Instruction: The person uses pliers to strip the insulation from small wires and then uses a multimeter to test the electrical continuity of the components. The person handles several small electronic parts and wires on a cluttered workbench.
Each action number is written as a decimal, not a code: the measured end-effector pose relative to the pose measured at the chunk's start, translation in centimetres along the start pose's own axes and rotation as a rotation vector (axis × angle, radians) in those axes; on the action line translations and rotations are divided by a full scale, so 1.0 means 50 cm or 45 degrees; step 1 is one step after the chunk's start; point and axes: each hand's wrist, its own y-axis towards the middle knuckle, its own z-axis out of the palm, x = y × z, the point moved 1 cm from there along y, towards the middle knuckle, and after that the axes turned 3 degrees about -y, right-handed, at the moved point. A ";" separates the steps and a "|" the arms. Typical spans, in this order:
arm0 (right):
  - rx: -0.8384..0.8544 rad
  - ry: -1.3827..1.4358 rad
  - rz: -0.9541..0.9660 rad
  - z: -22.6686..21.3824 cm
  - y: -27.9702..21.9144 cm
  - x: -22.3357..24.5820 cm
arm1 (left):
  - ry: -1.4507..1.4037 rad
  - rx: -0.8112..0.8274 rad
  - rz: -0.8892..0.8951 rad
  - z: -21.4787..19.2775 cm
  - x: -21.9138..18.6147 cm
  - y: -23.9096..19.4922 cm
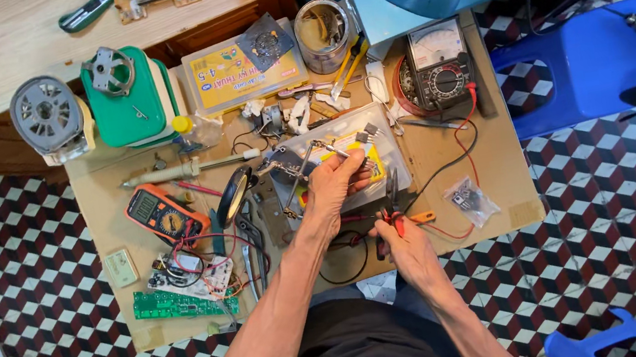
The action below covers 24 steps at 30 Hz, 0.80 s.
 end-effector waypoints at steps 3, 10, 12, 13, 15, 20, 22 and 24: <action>-0.079 -0.017 -0.164 0.023 0.015 0.026 | 0.008 0.026 -0.005 -0.003 -0.003 0.002; -0.146 0.099 -0.130 0.063 0.006 0.060 | -0.090 0.051 0.065 0.004 0.004 0.000; -0.156 0.109 -0.090 0.068 0.001 0.068 | -0.110 0.042 0.054 0.003 0.004 -0.001; -0.172 0.071 -0.077 0.067 -0.001 0.072 | -0.127 0.047 0.061 0.004 0.004 -0.001; -0.197 0.040 -0.130 0.067 -0.006 0.079 | -0.159 0.059 0.075 0.006 0.006 -0.001; -0.280 -0.073 -0.041 0.083 -0.018 0.093 | -0.220 0.085 0.060 0.008 0.002 -0.007; -0.375 -0.130 -0.076 0.092 -0.018 0.096 | -0.208 0.073 0.057 0.010 -0.001 -0.009; -0.451 -0.127 -0.143 0.099 -0.016 0.095 | -0.161 0.047 0.055 0.010 -0.003 -0.010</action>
